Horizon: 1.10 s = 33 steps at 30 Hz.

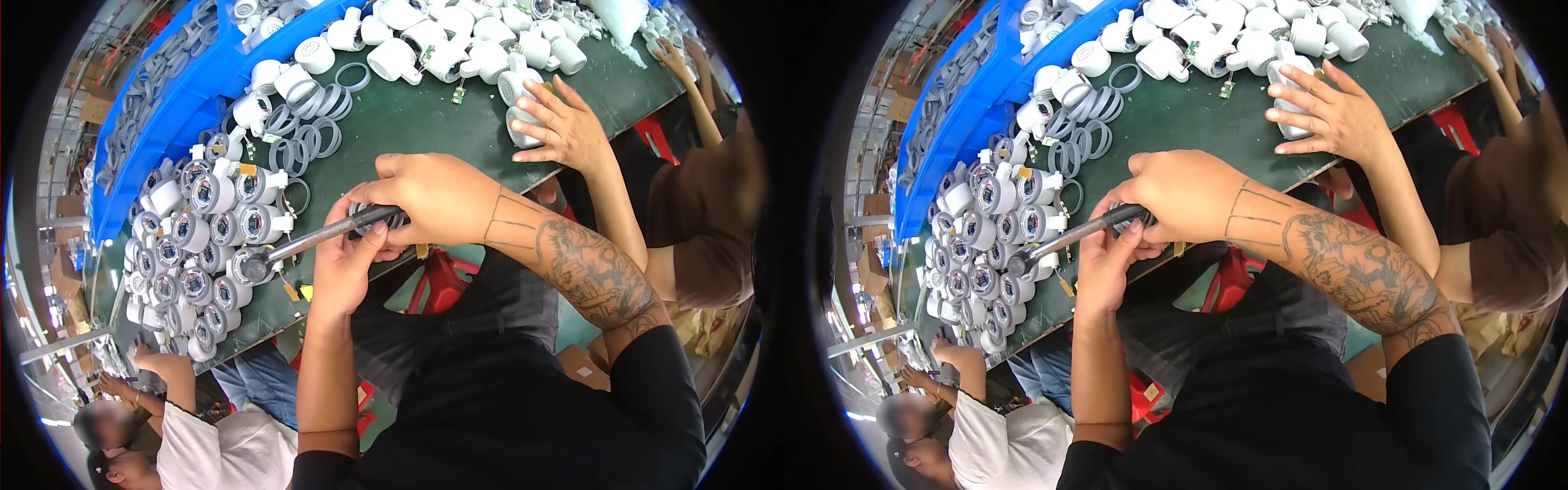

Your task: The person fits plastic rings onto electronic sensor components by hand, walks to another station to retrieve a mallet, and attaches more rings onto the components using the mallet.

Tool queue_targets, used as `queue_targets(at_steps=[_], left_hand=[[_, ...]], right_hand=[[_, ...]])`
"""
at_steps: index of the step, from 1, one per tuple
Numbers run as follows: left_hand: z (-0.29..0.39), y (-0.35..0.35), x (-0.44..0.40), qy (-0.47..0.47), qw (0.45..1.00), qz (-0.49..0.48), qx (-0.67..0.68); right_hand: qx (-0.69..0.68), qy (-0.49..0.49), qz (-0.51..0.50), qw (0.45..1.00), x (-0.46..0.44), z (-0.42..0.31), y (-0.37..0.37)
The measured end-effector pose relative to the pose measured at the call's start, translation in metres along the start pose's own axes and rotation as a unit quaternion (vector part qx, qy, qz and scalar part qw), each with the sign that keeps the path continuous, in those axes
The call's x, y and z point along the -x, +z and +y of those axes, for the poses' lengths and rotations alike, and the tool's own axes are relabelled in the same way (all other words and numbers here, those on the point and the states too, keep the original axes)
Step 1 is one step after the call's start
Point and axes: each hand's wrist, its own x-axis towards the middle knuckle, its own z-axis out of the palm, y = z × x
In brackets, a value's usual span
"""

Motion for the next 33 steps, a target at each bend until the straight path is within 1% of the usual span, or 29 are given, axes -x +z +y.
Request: queue_targets(at_steps=[2, 4, 5, 7, 8, 10, 11, 13, 17, 19, 20, 24, 26, 27, 29, 30, 31, 33], left_hand=[[0.0, -0.001, 0.0, -0.001, 1.0, 0.0, 0.0], [0.0, -0.001, -0.001, -0.001, 1.0, -0.001, 0.004], [-0.001, -0.001, -0.002, 0.007, 1.0, 0.003, -0.005], [-0.002, -0.003, -0.001, 0.019, 1.0, 0.016, -0.006], [-0.001, -0.004, -0.001, 0.006, 1.0, 0.009, -0.01], [0.002, -0.004, -0.003, -0.008, 1.0, -0.002, -0.016], [0.003, -0.004, -0.003, -0.007, 1.0, -0.001, -0.015], [0.005, -0.003, -0.003, -0.011, 1.0, -0.001, -0.023], [0.004, -0.004, -0.003, -0.012, 1.0, 0.0, -0.023], [0.005, -0.003, -0.003, -0.006, 1.0, -0.003, -0.023], [0.005, -0.003, -0.004, -0.005, 1.0, 0.0, -0.023], [0.003, -0.004, -0.003, -0.01, 1.0, 0.002, -0.018], [0.005, -0.004, -0.005, -0.005, 1.0, -0.002, -0.024], [0.005, -0.004, -0.005, -0.006, 1.0, 0.0, -0.023], [0.004, -0.004, -0.004, -0.01, 1.0, 0.003, -0.018], [0.004, -0.004, -0.004, -0.007, 1.0, 0.004, -0.02], [0.004, -0.003, -0.003, -0.006, 1.0, 0.003, -0.023], [0.002, -0.004, -0.005, -0.01, 1.0, 0.004, -0.024]], right_hand=[[0.017, -0.003, -0.013, 1.0, 0.002, -0.002, -0.004], [-0.039, 0.03, 0.042, 0.998, 0.017, -0.003, -0.009], [-0.035, 0.026, 0.038, 0.998, 0.027, -0.006, -0.014], [-0.02, 0.063, 0.112, 0.991, 0.052, -0.016, -0.026], [-0.02, 0.059, 0.105, 0.993, 0.063, -0.02, -0.028], [-0.013, 0.111, 0.111, 0.988, 0.079, -0.027, -0.034], [-0.012, 0.11, 0.11, 0.988, 0.082, -0.036, -0.04], [0.016, 0.155, 0.066, 0.986, 0.084, -0.052, -0.054], [0.025, 0.152, 0.079, 0.985, 0.094, -0.041, -0.036], [0.082, 0.172, 0.041, 0.981, 0.098, -0.032, -0.035], [0.043, 0.141, 0.09, 0.985, 0.099, -0.029, -0.032], [-0.004, 0.12, 0.117, 0.986, 0.106, -0.027, -0.023], [0.083, 0.178, 0.041, 0.98, 0.104, -0.029, -0.031], [0.083, 0.177, 0.041, 0.98, 0.102, -0.033, -0.035], [0.006, 0.127, 0.136, 0.983, 0.097, -0.045, -0.045], [-0.014, 0.117, 0.156, 0.981, 0.094, -0.053, -0.052], [-0.015, 0.119, 0.154, 0.981, 0.095, -0.054, -0.05], [0.002, 0.099, 0.117, 0.988, 0.093, -0.054, -0.049]])
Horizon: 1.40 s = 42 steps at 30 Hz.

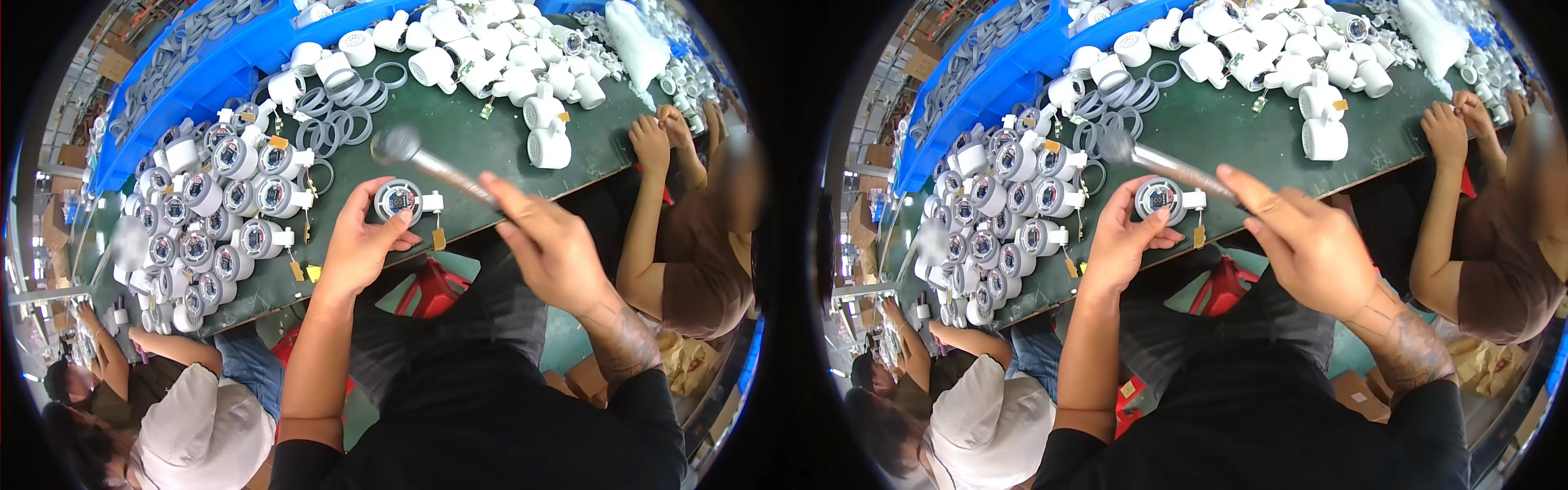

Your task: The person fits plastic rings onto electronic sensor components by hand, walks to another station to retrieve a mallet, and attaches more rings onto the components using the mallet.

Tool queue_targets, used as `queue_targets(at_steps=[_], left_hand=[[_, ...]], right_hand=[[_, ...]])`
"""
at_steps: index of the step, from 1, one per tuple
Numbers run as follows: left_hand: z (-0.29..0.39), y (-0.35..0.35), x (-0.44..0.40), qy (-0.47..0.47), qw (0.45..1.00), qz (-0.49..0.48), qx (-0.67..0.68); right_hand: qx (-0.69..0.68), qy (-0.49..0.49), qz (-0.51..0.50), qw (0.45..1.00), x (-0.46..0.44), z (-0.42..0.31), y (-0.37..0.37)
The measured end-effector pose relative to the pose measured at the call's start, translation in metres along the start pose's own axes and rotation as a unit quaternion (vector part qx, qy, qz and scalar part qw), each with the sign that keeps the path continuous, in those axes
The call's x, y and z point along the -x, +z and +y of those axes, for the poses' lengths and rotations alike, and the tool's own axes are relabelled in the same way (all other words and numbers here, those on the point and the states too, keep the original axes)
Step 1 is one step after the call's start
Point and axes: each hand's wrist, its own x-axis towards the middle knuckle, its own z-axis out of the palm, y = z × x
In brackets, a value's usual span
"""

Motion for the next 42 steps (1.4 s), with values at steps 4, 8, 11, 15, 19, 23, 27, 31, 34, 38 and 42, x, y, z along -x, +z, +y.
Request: queue_targets(at_steps=[4, 8, 11, 15, 19, 23, 27, 31, 34, 38, 42], left_hand=[[0.0, 0.0, 0.0, -0.002, 1.0, 0.004, 0.001], [0.0, 0.0, 0.0, 0.0, 1.0, 0.0, 0.0], [-0.002, 0.001, 0.001, 0.025, 1.0, 0.0, -0.006], [-0.015, 0.001, 0.004, 0.249, 0.923, 0.054, -0.287], [0.037, -0.023, 0.055, 0.168, 0.918, 0.195, -0.301], [0.102, -0.119, 0.073, 0.203, 0.882, 0.395, -0.159], [0.144, -0.258, 0.059, 0.188, 0.63, 0.617, -0.431], [0.141, -0.394, 0.04, 0.144, 0.676, 0.591, -0.415], [0.134, -0.448, 0.032, 0.087, 0.706, 0.565, -0.418], [0.131, -0.423, 0.032, 0.094, 0.625, 0.563, -0.533], [0.118, -0.393, 0.029, 0.087, 0.627, 0.565, -0.529]], right_hand=[[0.063, 0.054, -0.062, 0.995, 0.004, 0.011, 0.013], [-0.032, 0.054, 0.017, 0.998, -0.001, 0.0, 0.005], [-0.049, 0.045, -0.001, 0.998, 0.004, 0.017, 0.01], [-0.094, 0.108, 0.032, 0.989, 0.009, 0.024, 0.014], [-0.127, 0.227, 0.104, 0.96, 0.028, 0.063, 0.007], [-0.033, 0.204, 0.196, 0.959, 0.032, 0.099, -0.01], [-0.037, 0.227, 0.199, 0.953, 0.028, 0.122, -0.019], [-0.069, 0.233, 0.247, 0.938, 0.018, 0.122, -0.013], [0.003, 0.183, 0.276, 0.944, 0.01, 0.13, -0.013], [0.009, 0.149, 0.256, 0.955, -0.002, 0.132, -0.016], [-0.033, 0.161, 0.232, 0.959, -0.011, 0.126, -0.006]])
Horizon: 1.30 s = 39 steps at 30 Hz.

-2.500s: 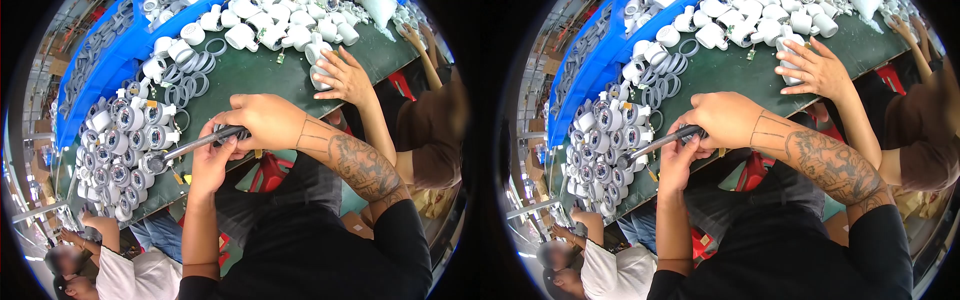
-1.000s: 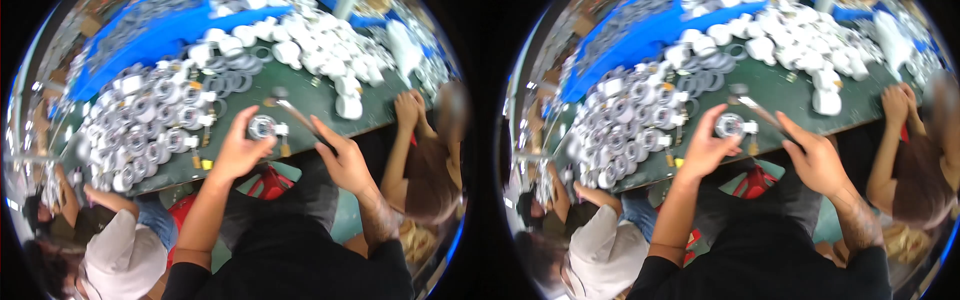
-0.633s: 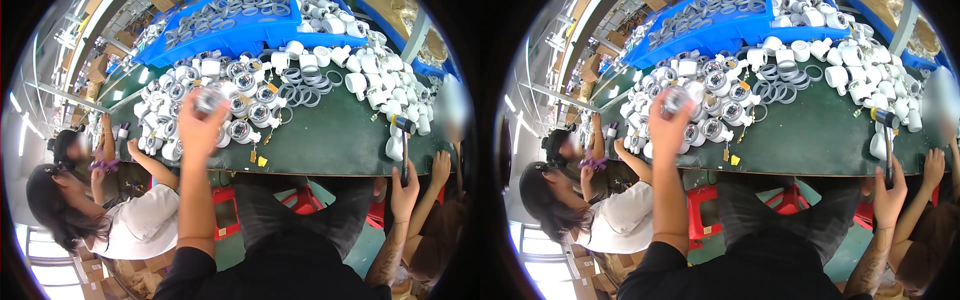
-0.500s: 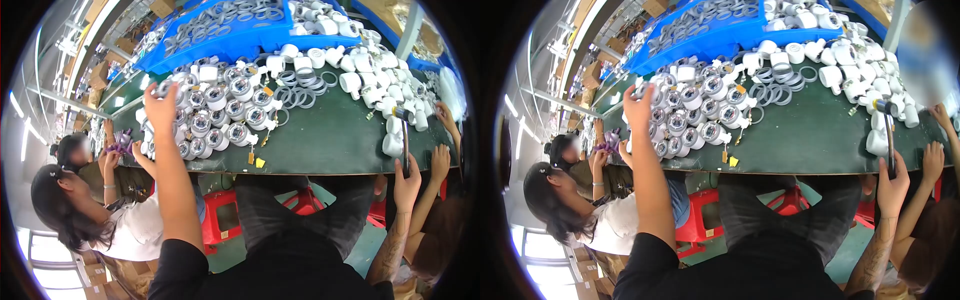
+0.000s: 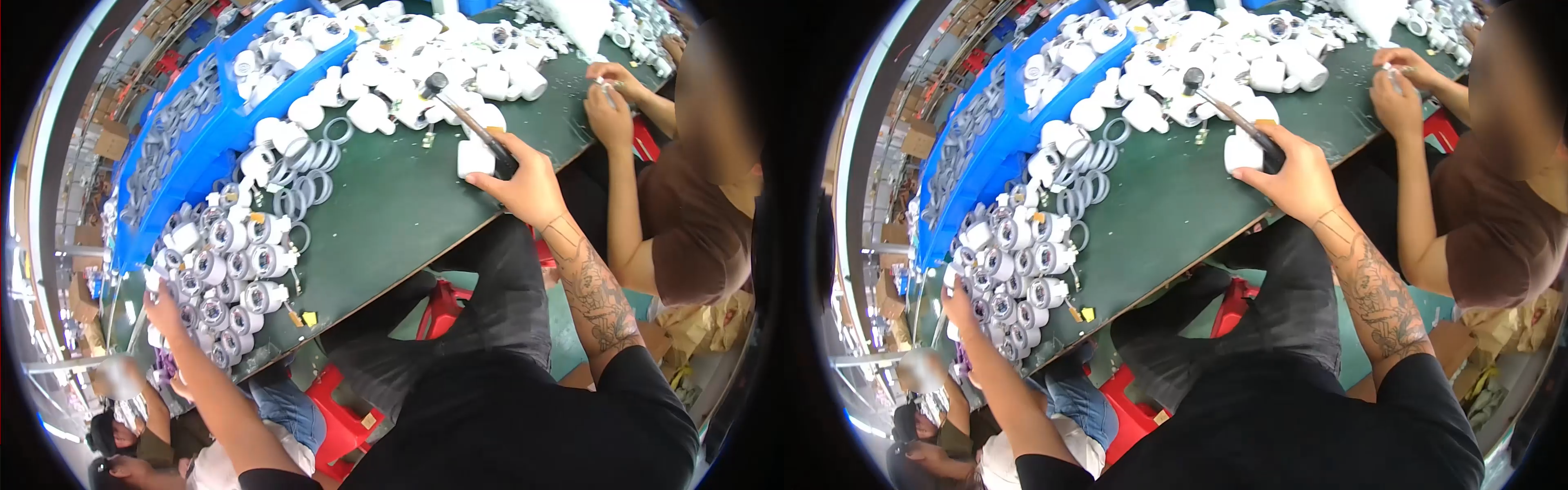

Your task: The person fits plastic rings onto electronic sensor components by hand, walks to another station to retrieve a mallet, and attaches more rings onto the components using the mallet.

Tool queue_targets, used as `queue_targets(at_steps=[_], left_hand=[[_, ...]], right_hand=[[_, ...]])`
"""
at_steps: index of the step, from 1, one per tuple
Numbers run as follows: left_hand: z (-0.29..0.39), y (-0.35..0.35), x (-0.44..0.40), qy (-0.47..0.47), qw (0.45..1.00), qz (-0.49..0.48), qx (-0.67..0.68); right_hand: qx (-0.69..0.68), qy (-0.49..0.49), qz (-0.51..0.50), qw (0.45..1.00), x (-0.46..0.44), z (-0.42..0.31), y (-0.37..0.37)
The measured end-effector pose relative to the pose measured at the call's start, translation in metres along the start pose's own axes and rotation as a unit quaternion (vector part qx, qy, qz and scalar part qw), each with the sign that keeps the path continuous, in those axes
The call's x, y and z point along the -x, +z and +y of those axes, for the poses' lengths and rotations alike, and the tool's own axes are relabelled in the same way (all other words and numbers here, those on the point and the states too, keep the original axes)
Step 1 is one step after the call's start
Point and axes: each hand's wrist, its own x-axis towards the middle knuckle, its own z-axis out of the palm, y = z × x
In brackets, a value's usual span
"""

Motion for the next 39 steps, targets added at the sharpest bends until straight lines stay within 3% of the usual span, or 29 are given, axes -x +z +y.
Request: queue_targets(at_steps=[4, 6, 8, 10, 14, 16, 19, 21, 24, 30, 34, 36, 38, 39], left_hand=[[0.059, -0.008, 0.047, 0.001, 0.996, 0.093, 0.0], [0.096, -0.014, 0.069, 0.037, 0.989, 0.142, -0.022], [0.112, -0.004, 0.071, 0.135, 0.97, 0.201, 0.01], [0.164, -0.006, 0.096, 0.222, 0.944, 0.219, 0.105], [0.254, -0.002, 0.15, 0.407, 0.897, -0.053, 0.166], [0.284, 0.01, 0.179, 0.423, 0.9, -0.101, 0.022], [0.293, 0.042, 0.195, 0.438, 0.887, -0.124, -0.076], [0.293, 0.054, 0.194, 0.429, 0.887, -0.132, -0.111], [0.288, 0.051, 0.194, 0.404, 0.89, -0.176, -0.114], [0.284, 0.058, 0.196, 0.402, 0.89, -0.166, -0.139], [0.291, 0.035, 0.189, 0.375, 0.923, -0.091, -0.001], [0.294, 0.023, 0.184, 0.282, 0.915, -0.174, 0.23], [0.292, 0.012, 0.187, 0.271, 0.895, -0.202, 0.291], [0.297, -0.003, 0.197, 0.179, 0.873, -0.275, 0.36]], right_hand=[[-0.001, 0.015, -0.029, 0.999, 0.008, -0.024, 0.007], [0.0, -0.065, -0.051, 0.997, 0.011, -0.031, 0.01], [-0.004, -0.099, -0.075, 0.992, 0.009, -0.04, 0.014], [0.038, -0.134, -0.163, 0.977, 0.006, -0.056, 0.019], [0.06, -0.176, -0.258, 0.948, -0.002, -0.059, 0.05], [0.038, -0.186, -0.266, 0.945, -0.004, -0.064, 0.061], [-0.04, -0.182, -0.272, 0.944, -0.001, -0.069, 0.074], [-0.12, -0.165, -0.26, 0.944, 0.002, -0.07, 0.074], [-0.133, -0.137, -0.227, 0.955, 0.006, -0.075, 0.058], [-0.14, -0.144, -0.15, 0.968, 0.009, -0.057, 0.044], [-0.125, -0.073, -0.113, 0.983, 0.014, -0.058, 0.033], [-0.102, -0.006, -0.132, 0.986, 0.013, -0.059, 0.03], [-0.133, -0.034, -0.109, 0.985, 0.012, -0.055, 0.039], [-0.162, -0.06, -0.087, 0.981, 0.011, -0.054, 0.043]])
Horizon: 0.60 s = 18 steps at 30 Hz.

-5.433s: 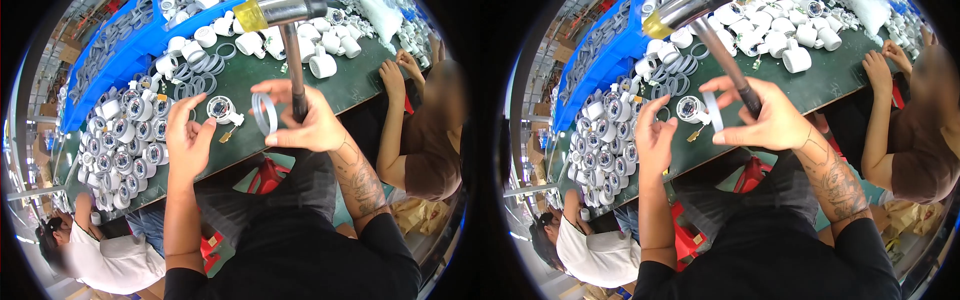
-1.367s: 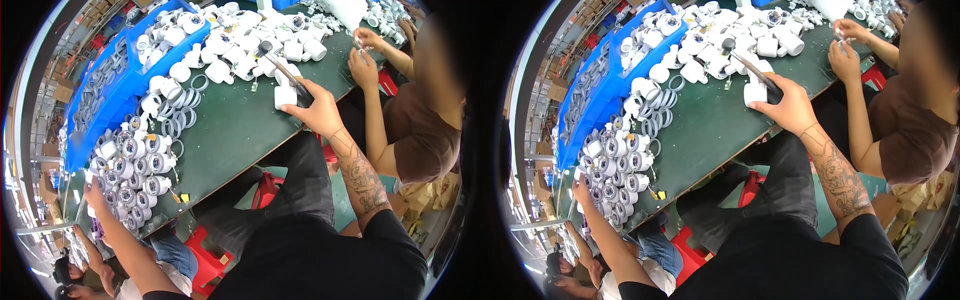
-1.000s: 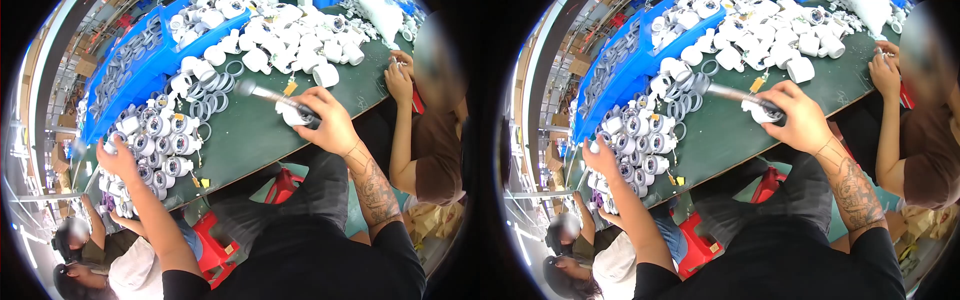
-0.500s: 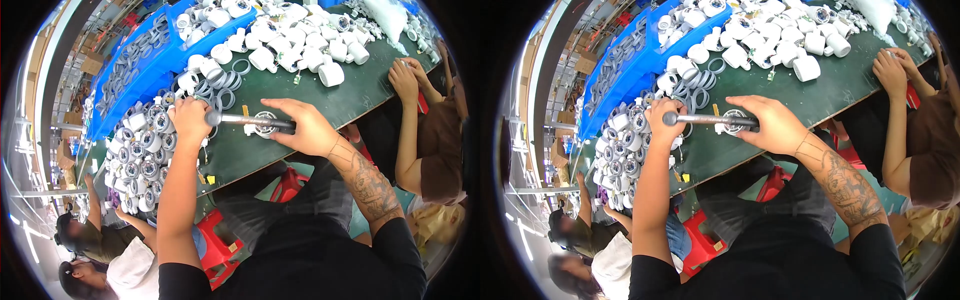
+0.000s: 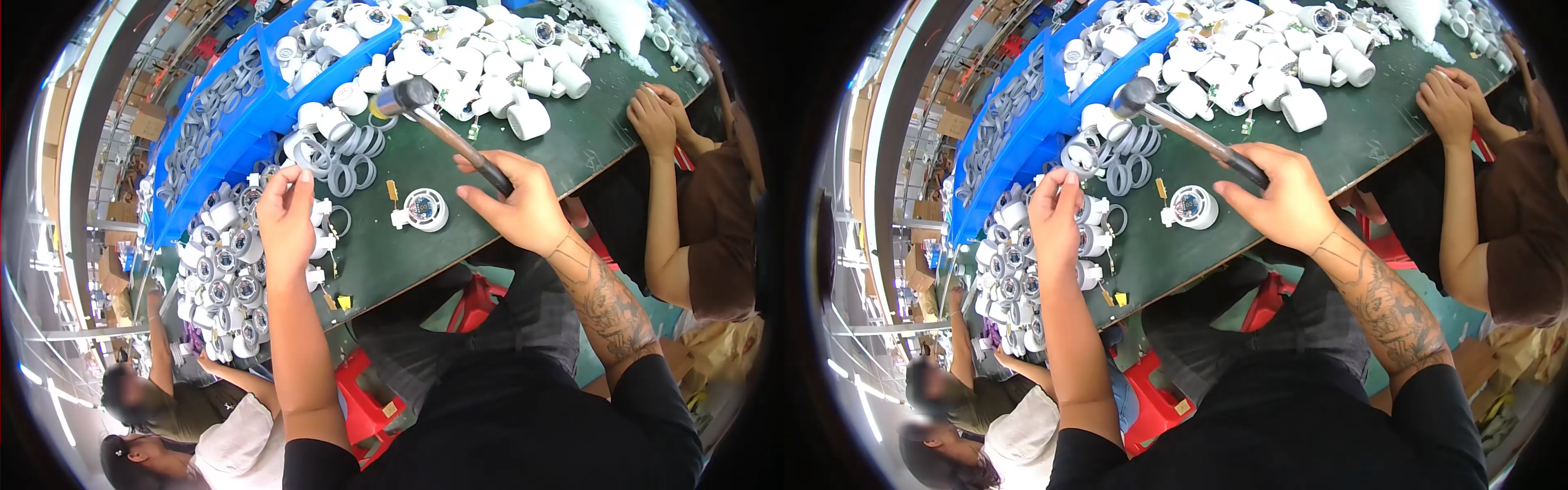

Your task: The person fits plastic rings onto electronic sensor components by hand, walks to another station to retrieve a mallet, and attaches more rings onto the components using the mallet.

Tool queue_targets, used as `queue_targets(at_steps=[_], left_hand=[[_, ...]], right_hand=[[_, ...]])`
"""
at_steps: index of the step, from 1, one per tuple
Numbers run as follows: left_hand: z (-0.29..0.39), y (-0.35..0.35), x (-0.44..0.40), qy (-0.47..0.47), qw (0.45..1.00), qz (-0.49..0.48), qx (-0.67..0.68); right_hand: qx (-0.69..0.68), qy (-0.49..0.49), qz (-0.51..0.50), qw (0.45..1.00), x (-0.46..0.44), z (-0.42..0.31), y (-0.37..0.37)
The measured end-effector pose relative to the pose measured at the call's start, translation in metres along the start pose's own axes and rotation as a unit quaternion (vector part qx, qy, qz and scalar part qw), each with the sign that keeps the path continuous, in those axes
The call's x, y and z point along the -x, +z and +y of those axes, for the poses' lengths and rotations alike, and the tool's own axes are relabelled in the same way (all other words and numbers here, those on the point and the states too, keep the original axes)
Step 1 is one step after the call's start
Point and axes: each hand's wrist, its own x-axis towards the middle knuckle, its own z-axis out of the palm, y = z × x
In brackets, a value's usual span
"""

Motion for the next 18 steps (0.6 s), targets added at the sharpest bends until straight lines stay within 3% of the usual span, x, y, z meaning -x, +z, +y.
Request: queue_targets(at_steps=[1, 3, 4, 7, 9, 11, 13, 15, 17, 18], left_hand=[[0.011, 0.001, 0.011, -0.085, 0.99, -0.026, 0.107], [0.016, 0.009, 0.026, -0.032, 0.967, -0.095, 0.232], [0.026, 0.013, 0.037, -0.035, 0.97, -0.119, 0.21], [0.064, 0.028, 0.065, 0.02, 0.967, -0.195, 0.162], [0.073, 0.036, 0.076, 0.043, 0.956, -0.22, 0.187], [0.071, 0.04, 0.086, 0.039, 0.957, -0.2, 0.205], [0.073, 0.042, 0.094, -0.004, 0.95, -0.139, 0.279], [0.062, 0.041, 0.093, 0.013, 0.961, -0.109, 0.256], [0.054, 0.04, 0.098, 0.169, 0.978, -0.084, 0.094], [0.059, 0.042, 0.099, 0.196, 0.974, -0.076, 0.084]], right_hand=[[0.001, 0.003, 0.003, 1.0, -0.002, -0.004, 0.002], [-0.04, -0.017, -0.013, 0.999, -0.011, -0.022, 0.005], [-0.026, 0.027, -0.046, 0.998, -0.016, -0.038, 0.002], [-0.101, -0.147, -0.052, 0.983, -0.024, -0.038, 0.016], [-0.122, -0.107, -0.146, 0.976, -0.022, -0.044, 0.014], [-0.098, -0.137, -0.166, 0.972, -0.018, -0.04, 0.012], [-0.282, 0.003, -0.177, 0.943, -0.007, -0.042, 0.01], [-0.347, 0.039, -0.199, 0.916, -0.001, -0.04, 0.002], [-0.489, 0.1, -0.26, 0.827, 0.002, -0.032, -0.002], [-0.51, 0.096, -0.259, 0.815, 0.0, -0.043, -0.01]])
